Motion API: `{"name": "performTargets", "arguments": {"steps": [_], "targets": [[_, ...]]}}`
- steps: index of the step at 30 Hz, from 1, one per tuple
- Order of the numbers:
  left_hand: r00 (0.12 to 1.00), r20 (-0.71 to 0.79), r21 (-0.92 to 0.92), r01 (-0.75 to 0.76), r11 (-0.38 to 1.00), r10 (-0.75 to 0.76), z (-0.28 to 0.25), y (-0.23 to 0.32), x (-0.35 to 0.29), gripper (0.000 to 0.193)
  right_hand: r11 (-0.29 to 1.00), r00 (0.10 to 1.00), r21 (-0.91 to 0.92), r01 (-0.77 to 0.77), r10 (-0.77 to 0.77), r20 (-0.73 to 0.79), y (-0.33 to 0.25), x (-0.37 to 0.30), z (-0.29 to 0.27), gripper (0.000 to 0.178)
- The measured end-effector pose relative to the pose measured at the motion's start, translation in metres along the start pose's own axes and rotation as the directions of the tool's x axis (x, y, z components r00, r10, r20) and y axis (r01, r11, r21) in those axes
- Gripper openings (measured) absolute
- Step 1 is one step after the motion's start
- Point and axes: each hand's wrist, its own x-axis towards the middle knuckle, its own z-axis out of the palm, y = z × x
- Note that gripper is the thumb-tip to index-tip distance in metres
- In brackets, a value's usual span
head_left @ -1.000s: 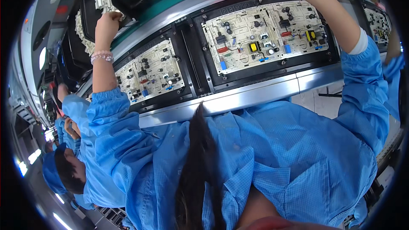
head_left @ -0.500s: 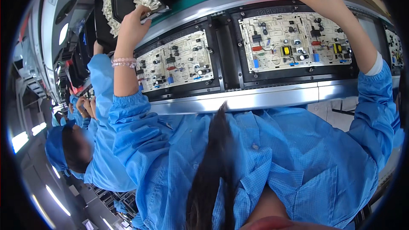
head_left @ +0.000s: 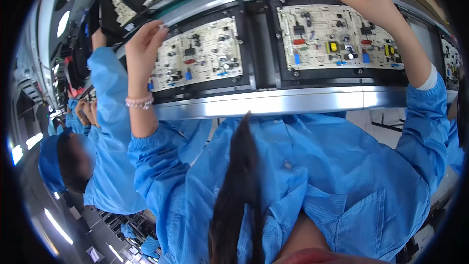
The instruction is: The person is manually inserting small electronic components from trays into printed circuit boards moving along an assembly line.
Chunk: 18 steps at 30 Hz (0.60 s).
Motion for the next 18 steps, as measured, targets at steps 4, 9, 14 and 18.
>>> {"name": "performTargets", "arguments": {"steps": [4,9,14,18], "targets": [[0.991,0.076,0.121,-0.118,0.986,0.109,-0.002,-0.014,-0.032,0.021,0.999,0.998,0.027,-0.033,0.031,0.058,0.001,0.002,0.008,0.029],[0.999,-0.035,-0.105,0.027,0.994,-0.031,0.001,-0.038,-0.068,0.026,0.998,0.999,0.046,0.049,-0.05,0.017,0.008,0.001,0.011,0.03],[0.987,-0.043,0.052,0.157,0.986,-0.155,0.0,-0.025,-0.079,0.015,0.997,0.997,0.026,-0.067,0.066,0.037,0.001,0.002,0.009,0.027],[0.99,-0.107,0.281,0.124,0.952,-0.097,-0.005,0.004,-0.078,0.015,0.995,0.995,0.004,-0.097,0.097,0.038,0.002,0.003,0.015,0.027]]}}
